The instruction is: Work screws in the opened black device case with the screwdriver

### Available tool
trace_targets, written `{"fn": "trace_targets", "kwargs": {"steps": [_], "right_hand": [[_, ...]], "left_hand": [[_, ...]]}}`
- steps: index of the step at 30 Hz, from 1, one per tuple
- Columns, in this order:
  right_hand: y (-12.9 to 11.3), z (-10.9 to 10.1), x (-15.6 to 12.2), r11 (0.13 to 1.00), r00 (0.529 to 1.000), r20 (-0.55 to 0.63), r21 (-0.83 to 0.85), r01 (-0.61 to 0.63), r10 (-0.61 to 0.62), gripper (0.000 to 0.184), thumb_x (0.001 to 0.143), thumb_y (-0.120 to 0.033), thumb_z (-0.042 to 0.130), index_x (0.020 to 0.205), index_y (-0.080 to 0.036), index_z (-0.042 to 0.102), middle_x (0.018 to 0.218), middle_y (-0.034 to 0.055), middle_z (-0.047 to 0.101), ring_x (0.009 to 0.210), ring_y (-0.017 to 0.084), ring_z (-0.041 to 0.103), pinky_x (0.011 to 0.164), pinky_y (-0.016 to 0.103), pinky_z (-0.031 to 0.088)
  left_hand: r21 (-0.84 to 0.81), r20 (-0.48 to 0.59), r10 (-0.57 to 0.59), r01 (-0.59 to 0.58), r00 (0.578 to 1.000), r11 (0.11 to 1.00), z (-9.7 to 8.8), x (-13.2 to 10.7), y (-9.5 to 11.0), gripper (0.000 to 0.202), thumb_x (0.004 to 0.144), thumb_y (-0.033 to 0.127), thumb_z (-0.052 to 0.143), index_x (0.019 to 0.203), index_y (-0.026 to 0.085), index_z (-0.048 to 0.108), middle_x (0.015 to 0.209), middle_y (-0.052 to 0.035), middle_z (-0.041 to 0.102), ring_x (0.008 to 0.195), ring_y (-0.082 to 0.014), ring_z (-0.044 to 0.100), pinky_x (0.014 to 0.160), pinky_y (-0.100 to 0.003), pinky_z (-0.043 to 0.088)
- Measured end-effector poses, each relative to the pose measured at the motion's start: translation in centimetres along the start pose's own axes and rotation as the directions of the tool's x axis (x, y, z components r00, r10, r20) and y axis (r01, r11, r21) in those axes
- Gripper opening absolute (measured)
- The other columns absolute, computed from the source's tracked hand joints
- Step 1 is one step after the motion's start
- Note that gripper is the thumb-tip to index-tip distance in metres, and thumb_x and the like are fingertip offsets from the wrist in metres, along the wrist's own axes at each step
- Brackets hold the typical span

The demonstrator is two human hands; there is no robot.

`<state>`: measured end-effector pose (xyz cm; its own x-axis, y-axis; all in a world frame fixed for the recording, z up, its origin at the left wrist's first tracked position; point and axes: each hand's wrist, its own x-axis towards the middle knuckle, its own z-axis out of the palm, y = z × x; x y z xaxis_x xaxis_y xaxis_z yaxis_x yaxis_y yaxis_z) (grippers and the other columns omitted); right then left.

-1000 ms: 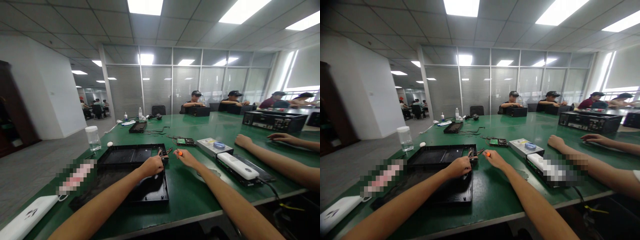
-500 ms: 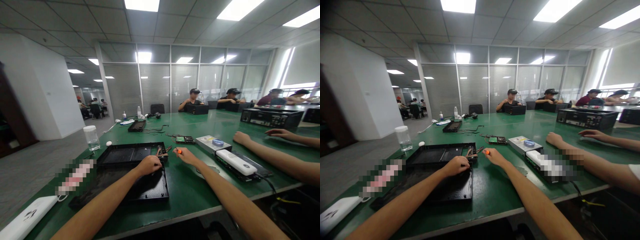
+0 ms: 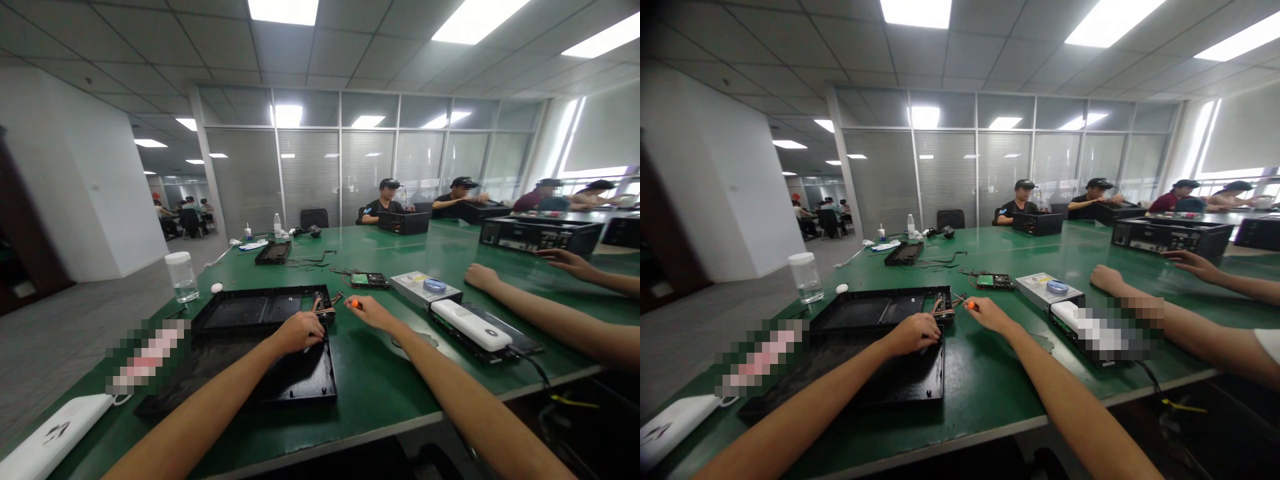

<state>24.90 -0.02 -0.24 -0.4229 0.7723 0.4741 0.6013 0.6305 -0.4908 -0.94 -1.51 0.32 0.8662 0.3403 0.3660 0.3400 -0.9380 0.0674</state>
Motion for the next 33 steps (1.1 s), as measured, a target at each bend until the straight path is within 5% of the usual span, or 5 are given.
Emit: {"fn": "trace_targets", "kwargs": {"steps": [9,15,18,22,33], "right_hand": [[0.2,-1.1,0.1,0.876,0.982,0.062,0.443,-0.188,0.179,0.035,0.069,-0.026,0.053,0.100,-0.018,0.039,0.072,-0.0028,0.051,0.055,0.009,0.048,0.053,0.022,0.039],[-0.7,-2.1,0.4,0.818,0.924,-0.218,0.557,-0.145,0.313,0.032,0.079,-0.050,0.039,0.078,-0.018,0.046,0.046,-0.0072,0.040,0.029,0.006,0.031,0.030,0.018,0.020],[-1.3,-1.5,0.3,0.842,0.874,-0.361,0.531,-0.094,0.326,0.034,0.081,-0.050,0.034,0.068,-0.020,0.041,0.042,-0.0077,0.034,0.028,0.007,0.029,0.028,0.019,0.019],[-2.0,-0.3,0.1,0.944,0.881,-0.424,0.322,-0.070,0.210,0.035,0.082,-0.048,0.036,0.064,-0.019,0.043,0.046,-0.0048,0.037,0.037,0.008,0.037,0.036,0.020,0.028],[-2.4,-0.6,0.0,1.000,0.926,-0.378,-0.003,-0.005,0.003,0.033,0.084,-0.042,0.034,0.063,-0.019,0.046,0.052,-0.0018,0.045,0.049,0.011,0.041,0.051,0.023,0.032]], "left_hand": [[0.003,0.006,-0.090,0.090,0.996,0.996,-0.7,0.0,0.9,0.007,0.075,0.018,0.056,0.081,0.018,0.060,0.085,-0.0009,0.062,0.084,-0.0134,0.054,0.080,-0.024,0.039],[-0.013,-0.003,-0.212,0.212,0.977,0.977,-0.8,0.1,1.4,0.014,0.069,0.016,0.060,0.081,0.017,0.053,0.084,0.0000,0.059,0.077,-0.0138,0.054,0.069,-0.022,0.039],[-0.041,-0.002,-0.238,0.238,0.971,0.970,-0.8,0.1,1.4,0.015,0.067,0.014,0.060,0.079,0.017,0.052,0.082,0.0009,0.059,0.074,-0.0130,0.054,0.065,-0.021,0.038],[-0.072,-0.005,-0.261,0.260,0.965,0.963,-0.8,0.1,1.3,0.015,0.067,0.015,0.061,0.077,0.017,0.050,0.077,0.0018,0.059,0.071,-0.0125,0.054,0.061,-0.020,0.036],[-0.102,-0.019,-0.251,0.248,0.968,0.963,-0.6,0.1,1.2,0.016,0.065,0.012,0.061,0.073,0.016,0.047,0.074,0.0020,0.058,0.069,-0.0122,0.053,0.060,-0.019,0.035]]}}
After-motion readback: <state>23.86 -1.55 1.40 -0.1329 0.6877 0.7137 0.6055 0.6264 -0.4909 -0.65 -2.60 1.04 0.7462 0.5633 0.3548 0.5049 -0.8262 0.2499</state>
